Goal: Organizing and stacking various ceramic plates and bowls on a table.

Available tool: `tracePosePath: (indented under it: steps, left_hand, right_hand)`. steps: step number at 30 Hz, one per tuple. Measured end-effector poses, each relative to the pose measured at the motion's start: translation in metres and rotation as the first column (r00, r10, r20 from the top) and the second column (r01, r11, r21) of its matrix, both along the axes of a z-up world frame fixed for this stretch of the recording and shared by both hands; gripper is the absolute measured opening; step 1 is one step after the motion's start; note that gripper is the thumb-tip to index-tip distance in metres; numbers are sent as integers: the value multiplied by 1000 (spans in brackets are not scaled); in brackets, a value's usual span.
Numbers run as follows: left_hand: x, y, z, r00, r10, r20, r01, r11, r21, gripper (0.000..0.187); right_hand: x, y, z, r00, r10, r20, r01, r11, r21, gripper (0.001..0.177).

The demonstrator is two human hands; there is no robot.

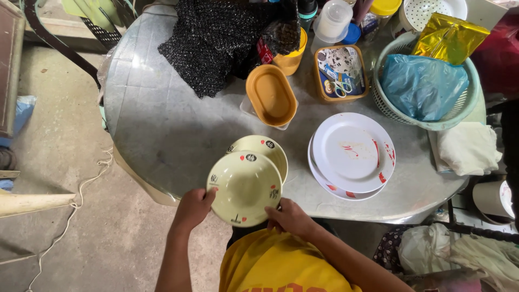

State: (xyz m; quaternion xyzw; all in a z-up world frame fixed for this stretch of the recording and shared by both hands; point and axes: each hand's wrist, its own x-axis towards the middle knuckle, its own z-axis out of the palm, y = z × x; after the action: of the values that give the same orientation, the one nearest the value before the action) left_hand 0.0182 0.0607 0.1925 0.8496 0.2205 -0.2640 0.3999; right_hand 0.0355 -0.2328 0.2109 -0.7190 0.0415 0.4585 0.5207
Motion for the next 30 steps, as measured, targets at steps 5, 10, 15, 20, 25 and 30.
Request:
tracePosePath:
  steps: [5,10,15,20,25,30]
  left_hand:
    - [33,-13,-36,971,-50,233,7,984,180,47]
    - [59,-15,-73,836,-193,513,9,941,338,39]
    - [71,-18,-84,869,-208,449,18,920,391,39]
    - [78,-28,-48,915,-200,351,10,879,476,45]
    - [76,-78,-17,768,-138,625,-230,851,471,39]
    - [66,-177,-49,872,-116,475,181,979,-93,44]
  right_hand:
    - [20,4,-31,986,-155,-65,155,988,-15,33]
    - [25,7,-51,971,-210,-111,204,977,-59,38]
    - [18,-5,-55,981,-146,-126,145,989,-17,47]
    - [7,-77,-45,799,-586,-139,591,807,-4,51]
    - [4,-145,-19,387,-918,-84,911,395,-121,54]
    - [11,-179,-24,354,-932,84,933,345,-101,52]
